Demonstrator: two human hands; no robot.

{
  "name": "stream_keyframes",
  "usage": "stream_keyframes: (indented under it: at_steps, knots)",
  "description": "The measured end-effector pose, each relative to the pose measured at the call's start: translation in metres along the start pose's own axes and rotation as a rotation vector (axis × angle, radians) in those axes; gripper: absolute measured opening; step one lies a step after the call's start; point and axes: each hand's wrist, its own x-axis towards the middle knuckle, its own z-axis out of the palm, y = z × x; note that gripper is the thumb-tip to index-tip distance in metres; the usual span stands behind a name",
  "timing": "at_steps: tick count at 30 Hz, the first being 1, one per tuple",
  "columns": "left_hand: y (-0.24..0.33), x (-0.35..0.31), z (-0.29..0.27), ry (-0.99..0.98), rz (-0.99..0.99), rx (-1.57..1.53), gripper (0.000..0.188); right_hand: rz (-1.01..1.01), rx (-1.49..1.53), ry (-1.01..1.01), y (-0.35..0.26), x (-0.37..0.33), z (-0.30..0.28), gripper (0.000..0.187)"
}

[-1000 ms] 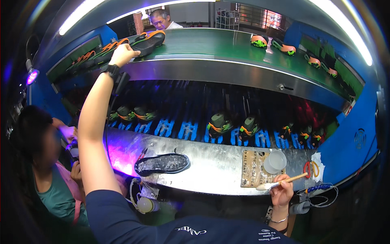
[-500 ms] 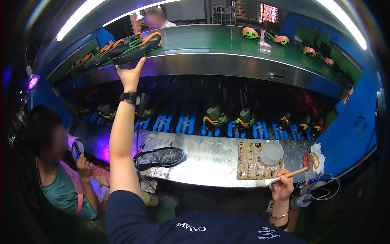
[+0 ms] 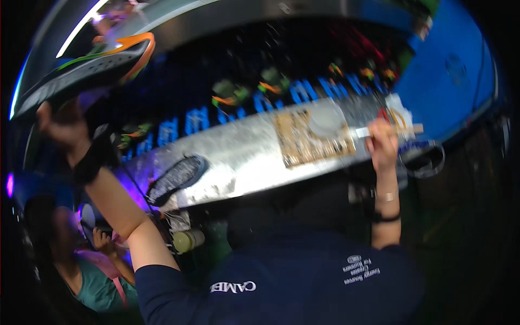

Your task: Apply adhesive to the edges of shoe soles using a brush and place them on a conveyor.

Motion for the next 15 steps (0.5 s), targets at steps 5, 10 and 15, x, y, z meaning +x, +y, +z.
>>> stream_keyframes:
  at_steps: [5,10,15]
  knots:
    - [-0.026,-0.135,0.048,-0.123,-0.345,0.124,0.065,0.005,-0.453,-0.061,0.023,0.040,-0.007,0.013]
    - [-0.104,-0.256,0.101,0.093,-1.131,-0.485,0.063,-0.097,-0.767,-0.085,0.050,0.053,-0.016,0.014]
    - [-0.108,-0.319,0.120,-0.093,-1.566,-0.708,0.076,-0.077,-0.935,-0.109,0.074,0.062,-0.021,0.019]
